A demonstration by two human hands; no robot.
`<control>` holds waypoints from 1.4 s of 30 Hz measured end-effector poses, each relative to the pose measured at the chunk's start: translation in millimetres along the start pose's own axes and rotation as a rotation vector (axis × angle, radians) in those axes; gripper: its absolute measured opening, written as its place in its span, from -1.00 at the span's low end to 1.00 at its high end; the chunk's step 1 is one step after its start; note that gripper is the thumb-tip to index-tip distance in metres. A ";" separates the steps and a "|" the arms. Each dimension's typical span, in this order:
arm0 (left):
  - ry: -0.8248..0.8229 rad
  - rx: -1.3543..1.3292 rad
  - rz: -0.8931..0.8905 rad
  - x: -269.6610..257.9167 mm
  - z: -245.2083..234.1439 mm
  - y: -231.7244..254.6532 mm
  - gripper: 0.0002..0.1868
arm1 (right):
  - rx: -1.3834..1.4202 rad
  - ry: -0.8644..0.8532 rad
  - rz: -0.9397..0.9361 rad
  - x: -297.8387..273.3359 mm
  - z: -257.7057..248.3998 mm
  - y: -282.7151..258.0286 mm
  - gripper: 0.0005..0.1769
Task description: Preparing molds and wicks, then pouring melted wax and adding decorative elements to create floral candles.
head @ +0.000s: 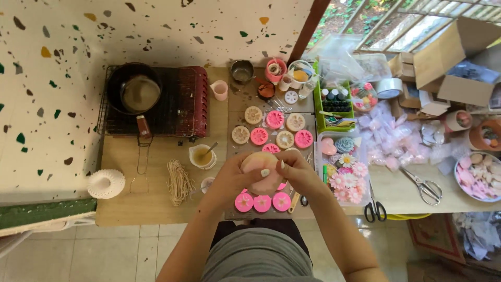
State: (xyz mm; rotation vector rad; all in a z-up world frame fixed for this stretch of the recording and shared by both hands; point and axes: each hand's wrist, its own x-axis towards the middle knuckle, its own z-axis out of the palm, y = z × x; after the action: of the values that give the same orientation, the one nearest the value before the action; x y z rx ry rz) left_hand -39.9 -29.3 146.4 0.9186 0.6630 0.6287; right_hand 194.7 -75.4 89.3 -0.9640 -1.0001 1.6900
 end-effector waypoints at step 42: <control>-0.180 -0.370 -0.298 10.9 0.1 6.5 -0.53 | -0.049 0.008 -0.013 -35.8 19.3 -25.8 -0.54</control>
State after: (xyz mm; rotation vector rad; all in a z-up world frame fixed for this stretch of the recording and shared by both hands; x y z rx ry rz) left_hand -34.1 -18.5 149.4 0.5105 0.4880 0.3786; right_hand 194.9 -106.8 125.9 -0.9928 -1.0450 1.6567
